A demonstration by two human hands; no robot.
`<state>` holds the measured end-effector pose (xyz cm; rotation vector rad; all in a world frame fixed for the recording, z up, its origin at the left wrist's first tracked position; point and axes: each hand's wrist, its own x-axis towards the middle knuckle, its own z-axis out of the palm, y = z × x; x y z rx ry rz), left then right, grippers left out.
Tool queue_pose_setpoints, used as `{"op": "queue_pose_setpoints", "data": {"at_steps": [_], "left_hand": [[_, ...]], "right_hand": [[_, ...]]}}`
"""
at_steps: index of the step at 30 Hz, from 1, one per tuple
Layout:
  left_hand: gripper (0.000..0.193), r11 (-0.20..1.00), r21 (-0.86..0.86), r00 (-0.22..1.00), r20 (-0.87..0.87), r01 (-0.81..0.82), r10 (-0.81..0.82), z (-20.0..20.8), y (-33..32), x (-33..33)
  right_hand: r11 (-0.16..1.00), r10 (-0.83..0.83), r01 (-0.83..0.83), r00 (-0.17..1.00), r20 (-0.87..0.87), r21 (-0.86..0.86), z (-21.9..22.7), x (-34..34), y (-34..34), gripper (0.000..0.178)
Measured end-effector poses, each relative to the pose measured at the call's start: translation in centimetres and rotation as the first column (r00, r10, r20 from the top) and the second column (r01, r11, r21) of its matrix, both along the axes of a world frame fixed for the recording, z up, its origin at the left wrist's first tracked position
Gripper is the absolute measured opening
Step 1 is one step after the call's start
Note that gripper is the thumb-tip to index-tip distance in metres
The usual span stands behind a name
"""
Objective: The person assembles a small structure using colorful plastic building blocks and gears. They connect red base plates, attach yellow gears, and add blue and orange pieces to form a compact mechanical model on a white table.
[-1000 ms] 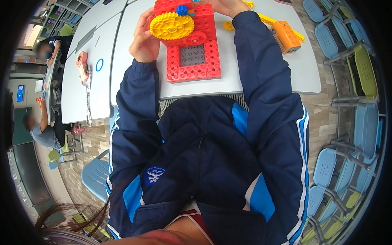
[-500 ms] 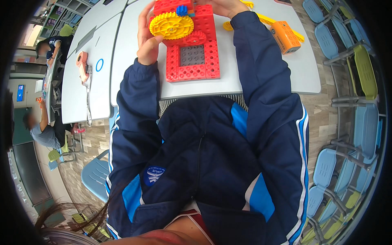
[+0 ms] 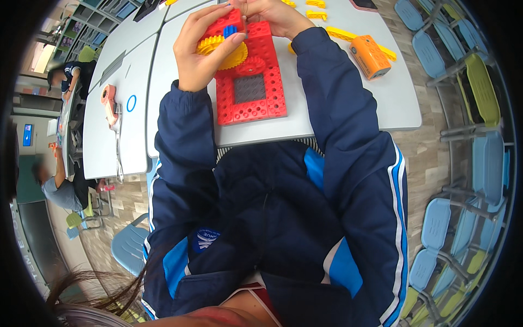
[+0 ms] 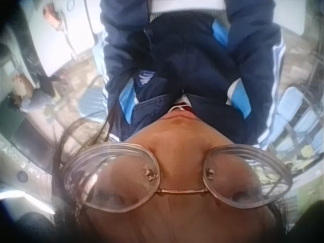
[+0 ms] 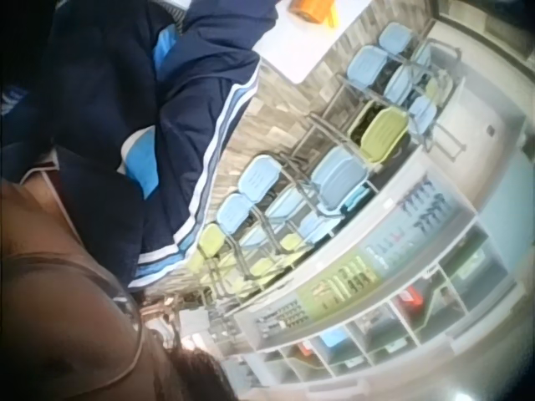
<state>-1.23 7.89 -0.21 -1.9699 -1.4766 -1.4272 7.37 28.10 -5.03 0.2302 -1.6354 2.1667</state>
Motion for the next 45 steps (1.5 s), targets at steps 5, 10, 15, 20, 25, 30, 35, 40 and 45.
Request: {"op": "queue_pose_setpoints", "data": {"at_steps": [5,10,15,20,25,30,35,40,45], "left_hand": [[0.051,0.998,-0.055,0.998,0.061,0.006,-0.003,-0.1,-0.1,0.3],[0.047,0.998,0.056,1.000,0.003,0.018,-0.018,-1.5,0.3,-0.8],[0.036,0.974,0.228,0.981,-0.189,-0.006,0.050,-1.1,0.1,-0.5],[0.038,0.896,0.444,0.933,-0.319,-0.008,0.166,-1.2,0.1,-1.2],[0.026,0.878,0.463,0.992,0.039,-0.123,0.118,-1.8,-0.5,-1.6],[0.022,0.931,0.317,0.850,0.527,-0.181,-0.014,-4.0,0.6,-5.5],[0.018,0.955,0.021,0.846,0.471,-0.297,0.252,-7.4,1.6,-8.2],[0.020,0.911,-0.231,0.894,0.219,-0.342,0.391,-8.2,0.6,-8.7],[0.024,0.904,-0.324,0.911,0.208,-0.279,0.356,-8.3,0.7,-8.1]], "right_hand": [[1.000,0.004,-0.004,0.997,-0.076,0.013,-0.2,-0.4,0.4,0.009],[0.992,-0.125,0.127,0.988,0.092,-0.018,0.9,0.4,-0.9,0.026],[0.980,-0.149,0.166,0.978,0.149,-0.108,2.5,0.7,-2.3,0.027],[0.925,-0.125,0.141,0.990,0.069,-0.352,1.6,-0.2,-1.0,0.023],[0.925,-0.188,0.198,0.980,0.062,-0.325,-0.3,-0.2,1.5,0.019],[0.843,-0.533,0.491,0.817,0.220,0.221,1.2,0.3,-0.7,0.015],[0.776,-0.503,0.363,0.849,0.159,0.516,-2.6,0.0,2.5,0.011],[0.718,-0.390,0.235,0.915,0.100,0.655,-4.1,-0.1,3.0,0.020],[0.575,-0.410,0.167,0.906,0.106,0.801,-4.6,-0.1,4.3,0.027]]}}
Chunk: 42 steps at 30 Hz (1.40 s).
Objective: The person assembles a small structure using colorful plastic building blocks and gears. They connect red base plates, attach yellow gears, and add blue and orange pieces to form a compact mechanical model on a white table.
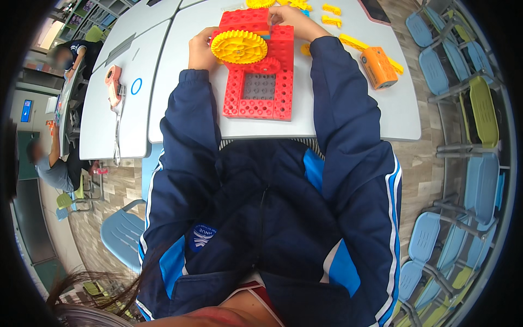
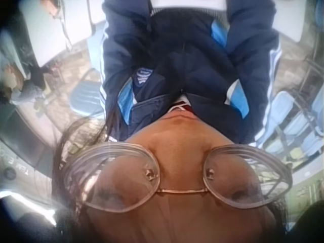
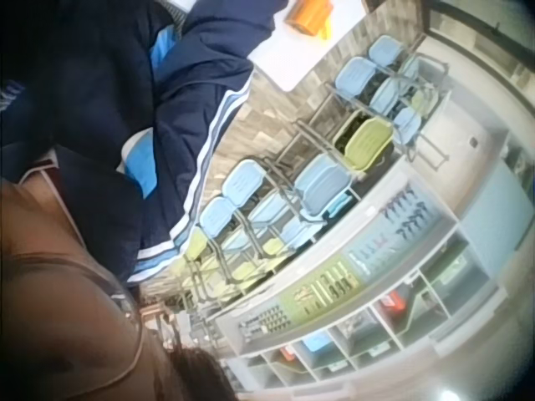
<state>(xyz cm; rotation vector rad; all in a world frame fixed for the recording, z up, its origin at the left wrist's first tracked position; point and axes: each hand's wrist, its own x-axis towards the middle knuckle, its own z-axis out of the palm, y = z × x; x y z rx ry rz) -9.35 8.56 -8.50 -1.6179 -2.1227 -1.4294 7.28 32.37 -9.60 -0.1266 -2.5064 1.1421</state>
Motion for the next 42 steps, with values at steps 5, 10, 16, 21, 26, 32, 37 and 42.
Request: {"op": "queue_pose_setpoints", "data": {"at_steps": [5,10,16,21,26,32,37,42], "left_hand": [[0.027,0.994,-0.110,1.000,-0.011,-0.030,0.029,-1.4,-0.2,-1.2],[0.028,0.989,-0.143,0.998,-0.060,-0.025,0.017,-1.4,0.2,-0.8],[0.028,0.992,-0.127,0.992,-0.128,-0.004,-0.013,-2.1,0.7,-1.2],[0.025,0.993,-0.119,0.995,-0.097,-0.021,0.010,-2.3,0.7,-1.3],[0.024,0.990,-0.138,0.997,-0.071,-0.021,0.012,-1.7,0.5,-0.7],[0.024,0.989,-0.146,0.995,-0.100,-0.031,0.016,-1.8,0.5,-0.8],[0.024,0.991,-0.129,0.992,-0.126,-0.028,0.012,-1.9,0.5,-0.9],[0.023,0.980,-0.194,0.996,-0.090,-0.037,0.020,-1.4,0.4,-0.6]], "right_hand": [[0.981,0.024,-0.016,0.999,0.040,-0.195,4.2,1.0,-3.7,0.030],[0.887,0.081,-0.072,0.997,-0.001,-0.456,3.5,1.5,-4.0,0.041],[0.711,0.128,-0.211,0.977,-0.171,-0.671,0.9,-0.2,-2.4,0.050],[0.660,0.072,-0.229,0.967,-0.243,-0.715,0.9,-0.5,-3.6,0.045],[0.663,0.034,-0.221,0.963,-0.266,-0.715,1.2,-0.4,-3.9,0.040],[0.697,0.011,-0.206,0.961,-0.277,-0.687,1.7,-0.3,-3.8,0.035],[0.741,-0.010,-0.176,0.962,-0.273,-0.647,1.9,-0.4,-3.1,0.031],[0.791,-0.024,-0.146,0.963,-0.269,-0.594,2.2,-0.4,-2.2,0.028]]}}
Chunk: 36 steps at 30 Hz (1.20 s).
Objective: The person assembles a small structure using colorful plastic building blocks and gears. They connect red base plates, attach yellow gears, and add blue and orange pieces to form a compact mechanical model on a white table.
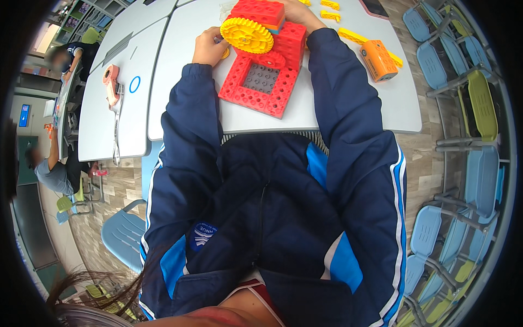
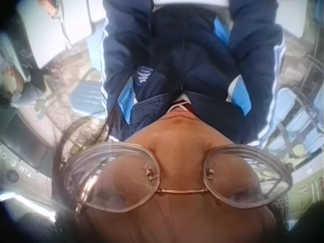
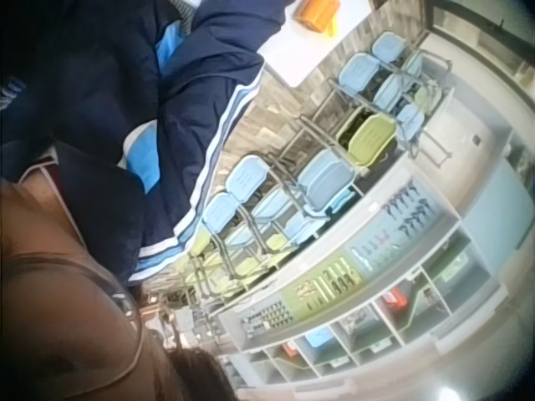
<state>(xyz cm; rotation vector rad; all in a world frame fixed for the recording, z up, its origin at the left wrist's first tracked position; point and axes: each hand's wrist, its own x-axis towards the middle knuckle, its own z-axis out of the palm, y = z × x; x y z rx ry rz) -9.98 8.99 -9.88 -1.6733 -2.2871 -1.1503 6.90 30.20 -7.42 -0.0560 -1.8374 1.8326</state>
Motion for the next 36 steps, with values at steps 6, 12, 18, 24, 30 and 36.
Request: {"op": "queue_pose_setpoints", "data": {"at_steps": [6,12,18,24,30,36], "left_hand": [[0.022,1.000,0.002,1.000,0.005,0.014,-0.014,-0.1,-0.1,-0.1],[0.022,1.000,0.004,1.000,0.011,0.012,-0.012,-0.2,0.1,-0.1],[0.023,1.000,0.000,1.000,0.006,0.003,-0.003,-0.1,0.0,0.0],[0.023,0.997,0.074,0.993,0.112,-0.037,0.029,0.3,-0.2,0.1],[0.021,0.967,0.148,0.967,0.178,-0.208,0.181,0.8,-0.3,-1.4],[0.021,0.965,0.125,0.959,0.196,-0.230,0.203,0.6,-0.9,-2.0]], "right_hand": [[0.965,-0.005,-0.006,0.999,0.039,0.263,0.3,0.7,1.0,0.027],[0.978,0.093,-0.101,0.994,0.050,0.181,0.8,1.3,0.9,0.019],[0.971,0.200,-0.204,0.979,0.043,0.126,2.3,2.1,-0.4,0.009],[0.976,0.141,-0.149,0.988,0.058,0.161,2.1,1.9,-0.7,0.012],[0.955,0.089,-0.099,0.995,0.049,0.278,2.0,2.1,-0.4,0.012],[0.989,0.139,-0.141,0.990,0.034,0.035,1.0,1.3,-0.4,0.025]]}}
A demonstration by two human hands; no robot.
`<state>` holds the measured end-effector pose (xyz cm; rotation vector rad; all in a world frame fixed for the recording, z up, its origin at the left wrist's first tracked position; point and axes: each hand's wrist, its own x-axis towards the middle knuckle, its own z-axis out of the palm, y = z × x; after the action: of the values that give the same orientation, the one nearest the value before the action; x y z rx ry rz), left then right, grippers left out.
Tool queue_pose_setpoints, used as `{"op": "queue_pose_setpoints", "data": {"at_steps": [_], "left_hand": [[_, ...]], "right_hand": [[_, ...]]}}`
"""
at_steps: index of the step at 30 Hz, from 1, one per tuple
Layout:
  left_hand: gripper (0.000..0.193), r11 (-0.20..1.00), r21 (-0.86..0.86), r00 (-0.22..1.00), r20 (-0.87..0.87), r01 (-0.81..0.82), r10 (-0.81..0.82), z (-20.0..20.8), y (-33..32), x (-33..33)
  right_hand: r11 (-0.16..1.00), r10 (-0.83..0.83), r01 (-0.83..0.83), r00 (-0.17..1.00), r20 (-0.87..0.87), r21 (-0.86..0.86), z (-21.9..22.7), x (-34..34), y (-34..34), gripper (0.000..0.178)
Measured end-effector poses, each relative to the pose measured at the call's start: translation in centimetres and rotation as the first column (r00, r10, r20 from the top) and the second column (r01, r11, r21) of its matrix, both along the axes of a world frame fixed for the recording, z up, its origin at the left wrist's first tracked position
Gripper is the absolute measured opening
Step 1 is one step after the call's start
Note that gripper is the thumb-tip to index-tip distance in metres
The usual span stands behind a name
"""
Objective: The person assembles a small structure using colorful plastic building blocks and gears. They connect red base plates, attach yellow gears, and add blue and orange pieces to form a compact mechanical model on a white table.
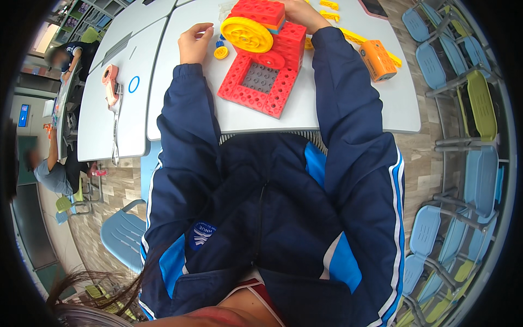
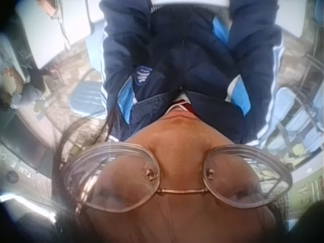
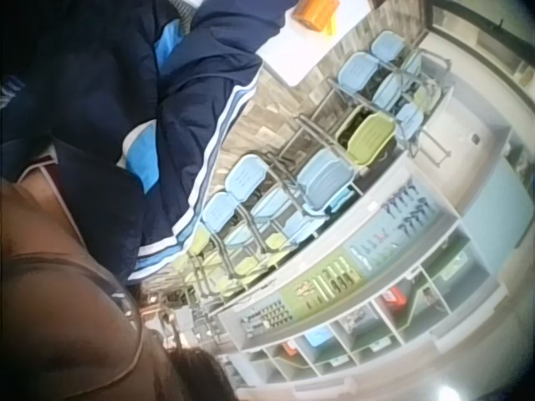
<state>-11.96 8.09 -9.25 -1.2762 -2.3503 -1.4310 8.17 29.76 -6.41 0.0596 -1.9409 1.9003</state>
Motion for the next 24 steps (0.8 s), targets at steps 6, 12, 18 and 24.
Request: {"op": "queue_pose_setpoints", "data": {"at_steps": [6,12,18,24], "left_hand": [[0.021,1.000,-0.027,1.000,0.021,0.008,-0.008,0.2,0.3,0.6],[0.024,1.000,0.016,1.000,-0.004,0.019,-0.019,-0.2,0.2,0.3],[0.027,1.000,0.002,1.000,0.007,0.013,-0.013,-0.1,0.3,0.3],[0.028,1.000,-0.002,1.000,0.000,0.006,-0.006,-0.2,0.3,0.2]], "right_hand": [[0.982,-0.115,0.119,0.993,-0.038,0.149,-1.3,-0.5,2.0,0.027],[0.994,-0.099,0.099,0.995,-0.001,0.049,-0.8,-0.4,1.3,0.026],[1.000,0.003,-0.001,0.999,-0.039,0.030,0.2,0.3,0.0,0.020],[0.994,0.052,-0.047,0.997,-0.059,0.094,0.8,0.4,0.2,0.009]]}}
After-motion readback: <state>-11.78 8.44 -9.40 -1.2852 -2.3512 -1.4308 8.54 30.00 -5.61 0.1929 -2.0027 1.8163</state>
